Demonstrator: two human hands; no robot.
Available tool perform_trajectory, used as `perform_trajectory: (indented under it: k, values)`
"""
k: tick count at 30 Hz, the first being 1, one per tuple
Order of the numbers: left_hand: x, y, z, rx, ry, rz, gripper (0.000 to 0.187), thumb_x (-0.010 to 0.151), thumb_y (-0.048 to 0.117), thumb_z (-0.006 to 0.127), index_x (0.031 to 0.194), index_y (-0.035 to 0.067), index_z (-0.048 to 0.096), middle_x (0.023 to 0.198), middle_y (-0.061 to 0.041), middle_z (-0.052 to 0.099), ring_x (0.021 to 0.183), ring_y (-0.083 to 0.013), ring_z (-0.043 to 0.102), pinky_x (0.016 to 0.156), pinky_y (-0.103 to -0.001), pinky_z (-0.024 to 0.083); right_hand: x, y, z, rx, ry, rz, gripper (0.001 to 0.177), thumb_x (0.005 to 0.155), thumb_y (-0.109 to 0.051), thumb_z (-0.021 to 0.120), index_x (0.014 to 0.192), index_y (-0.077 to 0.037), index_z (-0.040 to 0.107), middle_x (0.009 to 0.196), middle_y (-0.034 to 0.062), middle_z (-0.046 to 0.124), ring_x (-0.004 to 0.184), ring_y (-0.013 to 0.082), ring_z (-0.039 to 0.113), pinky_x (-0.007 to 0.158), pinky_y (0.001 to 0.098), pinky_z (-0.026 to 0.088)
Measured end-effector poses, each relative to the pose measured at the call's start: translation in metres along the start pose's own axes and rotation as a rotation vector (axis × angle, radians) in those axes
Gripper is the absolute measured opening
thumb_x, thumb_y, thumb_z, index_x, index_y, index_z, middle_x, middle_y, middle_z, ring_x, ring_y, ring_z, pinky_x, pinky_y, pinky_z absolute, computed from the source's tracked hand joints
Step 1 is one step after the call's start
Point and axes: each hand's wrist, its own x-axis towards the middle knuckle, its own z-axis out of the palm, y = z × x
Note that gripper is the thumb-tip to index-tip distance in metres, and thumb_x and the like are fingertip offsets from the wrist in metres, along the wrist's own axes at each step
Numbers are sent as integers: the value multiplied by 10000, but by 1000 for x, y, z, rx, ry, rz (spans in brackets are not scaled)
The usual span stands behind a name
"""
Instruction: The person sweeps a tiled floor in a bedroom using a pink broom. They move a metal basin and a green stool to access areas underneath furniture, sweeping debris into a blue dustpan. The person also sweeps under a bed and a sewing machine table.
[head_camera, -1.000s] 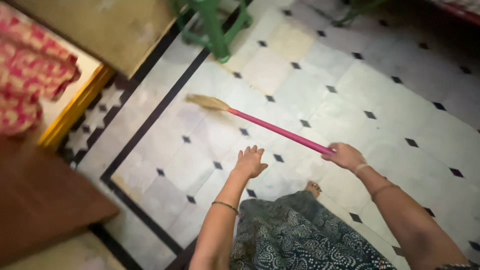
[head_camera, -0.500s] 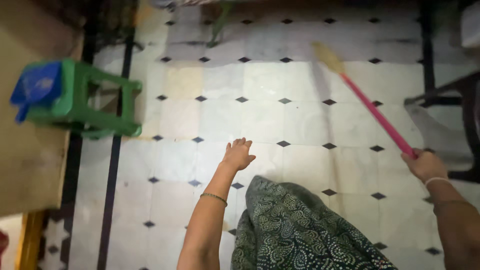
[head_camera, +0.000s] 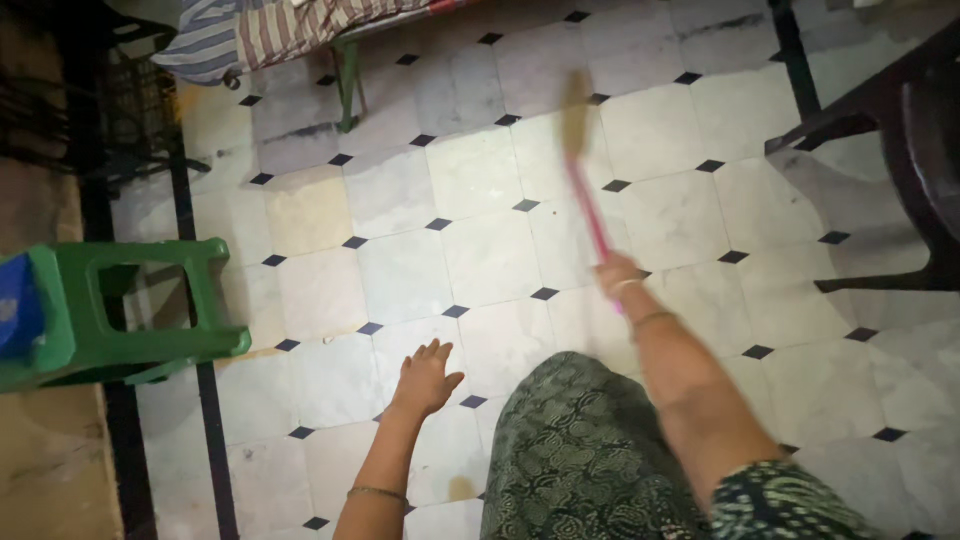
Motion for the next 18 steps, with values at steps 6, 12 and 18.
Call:
perform_trajectory:
  k: [6,12,18]
  values:
    - [-3,-18,16,17,-37,-34,700,915,389,703,1514,150,430,1629,-144,330,1511,-366,293,1221,-567,253,-54,-121,35,383,-481,49,365,934,-262,725,1232,-57,681,942,252,694,725,397,681,675,503,531]
    - [-13,-20,21,34,-21,13,697,913,389,706,1512,148,443,1627,-143,347,1508,-372,307,1216,-570,262,-115,9,-46,769,-157,63,443,907,-321,726,1341,-235,756,1133,24,798,899,242,721,688,504,486]
    - [-23,-21,40,77,-14,66,695,912,396,710,1504,142,450,1618,-150,355,1494,-382,319,1207,-566,276,-236,173,-156,-214,189,147,481,948,-441,671,1396,-266,667,1035,182,765,947,393,720,834,510,563]
